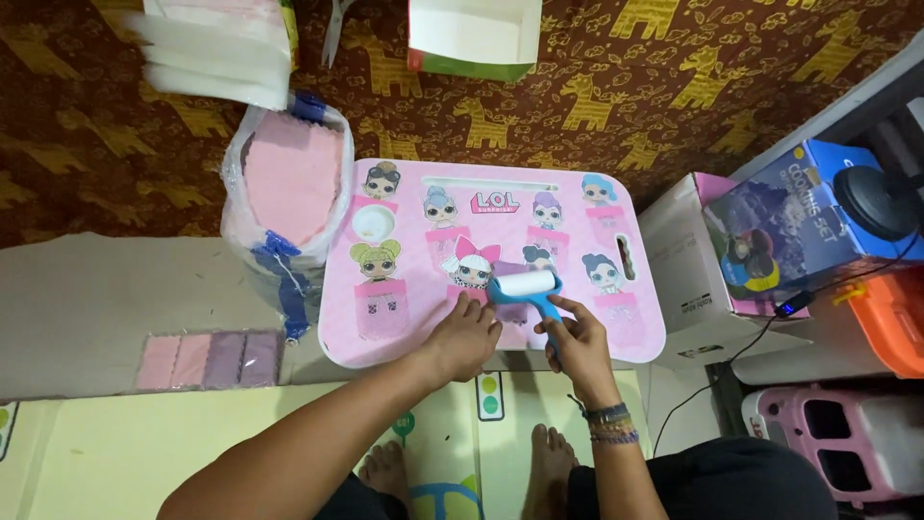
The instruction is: The person uses a blue-handled lint roller to roll over small rectangular pieces of fabric on a pink tray. They handle a grey piece first, then a purple piece, rolling each repeatedly before placing them into clear plastic bags.
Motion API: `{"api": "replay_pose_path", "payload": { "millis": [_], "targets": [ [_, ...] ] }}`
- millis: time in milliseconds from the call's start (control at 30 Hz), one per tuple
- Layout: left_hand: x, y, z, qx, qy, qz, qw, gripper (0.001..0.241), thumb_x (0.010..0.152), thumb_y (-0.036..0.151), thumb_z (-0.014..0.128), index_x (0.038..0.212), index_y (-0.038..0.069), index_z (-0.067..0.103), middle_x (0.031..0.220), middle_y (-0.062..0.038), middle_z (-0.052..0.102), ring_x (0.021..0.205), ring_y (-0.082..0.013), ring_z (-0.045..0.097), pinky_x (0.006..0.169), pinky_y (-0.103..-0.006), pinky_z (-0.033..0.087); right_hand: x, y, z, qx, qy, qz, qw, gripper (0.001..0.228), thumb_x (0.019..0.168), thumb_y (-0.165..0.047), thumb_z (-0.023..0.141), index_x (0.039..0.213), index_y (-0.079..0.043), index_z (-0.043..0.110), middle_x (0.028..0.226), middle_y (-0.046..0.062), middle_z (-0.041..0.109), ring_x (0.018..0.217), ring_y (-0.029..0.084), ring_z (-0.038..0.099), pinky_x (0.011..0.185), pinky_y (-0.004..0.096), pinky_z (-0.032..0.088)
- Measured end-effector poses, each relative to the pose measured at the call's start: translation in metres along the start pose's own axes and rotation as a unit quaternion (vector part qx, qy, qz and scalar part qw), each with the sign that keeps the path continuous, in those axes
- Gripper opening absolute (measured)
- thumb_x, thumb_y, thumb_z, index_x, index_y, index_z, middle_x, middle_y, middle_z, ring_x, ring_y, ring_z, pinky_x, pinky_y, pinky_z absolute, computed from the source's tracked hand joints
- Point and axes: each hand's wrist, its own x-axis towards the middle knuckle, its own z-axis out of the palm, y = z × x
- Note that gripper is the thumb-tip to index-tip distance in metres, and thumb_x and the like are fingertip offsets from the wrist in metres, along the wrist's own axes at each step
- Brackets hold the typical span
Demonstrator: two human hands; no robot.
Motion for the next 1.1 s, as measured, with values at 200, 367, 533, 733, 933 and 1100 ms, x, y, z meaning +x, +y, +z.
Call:
{"api": "replay_pose_path", "payload": {
  "millis": [200,367,533,733,933,1100],
  "targets": [
    [0.005,-0.001,0.006,-0.002,0.006,-0.009,1.0,0.074,0.079,0.038,0.082,0.139,0.003,0.057,0.147,-0.028,0.049,0.129,-0.0472,0.053,0.115,-0.0669,0.024,0.02,-0.006,0.011,-0.045,-0.004,-0.012,0.999,0.041,0.09,0.002,0.061,0.131,0.008,0.057,0.075,0.024,0.069,0.039,0.021,0.052,0.027,0.03,0.036],
    [0.004,-0.001,0.001,-0.013,-0.003,-0.013,1.0,0.07,0.079,0.037,0.082,0.137,0.004,0.059,0.15,-0.028,0.048,0.128,-0.0458,0.054,0.114,-0.0699,0.023,0.028,-0.014,0.022,-0.059,-0.003,-0.026,0.998,0.042,0.089,0.001,0.059,0.131,0.01,0.057,0.076,0.024,0.068,0.042,0.019,0.052,0.029,0.028,0.037],
    [0.005,-0.011,-0.002,-0.032,-0.003,-0.015,0.999,0.067,0.08,0.036,0.081,0.136,0.005,0.061,0.15,-0.025,0.05,0.128,-0.0425,0.056,0.114,-0.071,0.023,0.045,-0.009,0.027,-0.053,-0.001,-0.036,0.998,0.041,0.089,0.001,0.059,0.129,0.009,0.058,0.075,0.024,0.068,0.041,0.019,0.052,0.028,0.028,0.037],
    [-0.01,-0.034,-0.044,-0.117,-0.073,0.001,0.99,0.069,0.085,0.035,0.075,0.144,0.006,0.053,0.151,-0.022,0.048,0.131,-0.0417,0.054,0.113,-0.0728,0.026,0.066,-0.019,-0.01,-0.024,-0.045,-0.065,0.997,0.034,0.092,0.0,0.059,0.126,0.002,0.061,0.071,0.019,0.066,0.034,0.017,0.047,0.027,0.027,0.033],
    [-0.005,-0.084,-0.019,-0.186,-0.091,-0.089,0.974,0.068,0.084,0.032,0.079,0.145,0.017,0.054,0.139,-0.019,0.059,0.125,-0.0401,0.06,0.113,-0.0703,0.028,0.056,-0.081,-0.061,-0.165,-0.194,-0.07,0.964,0.033,0.084,0.006,0.062,0.116,0.004,0.066,0.066,0.019,0.069,0.036,0.015,0.048,0.03,0.024,0.032],
    [-0.017,-0.102,-0.024,-0.154,-0.097,-0.145,0.972,0.067,0.083,0.038,0.079,0.138,0.007,0.058,0.127,-0.021,0.066,0.118,-0.0421,0.065,0.108,-0.0652,0.036,0.066,-0.092,-0.063,-0.261,-0.289,-0.029,0.921,0.032,0.081,0.008,0.064,0.112,0.005,0.071,0.063,0.02,0.071,0.035,0.015,0.05,0.028,0.024,0.034]
  ]
}}
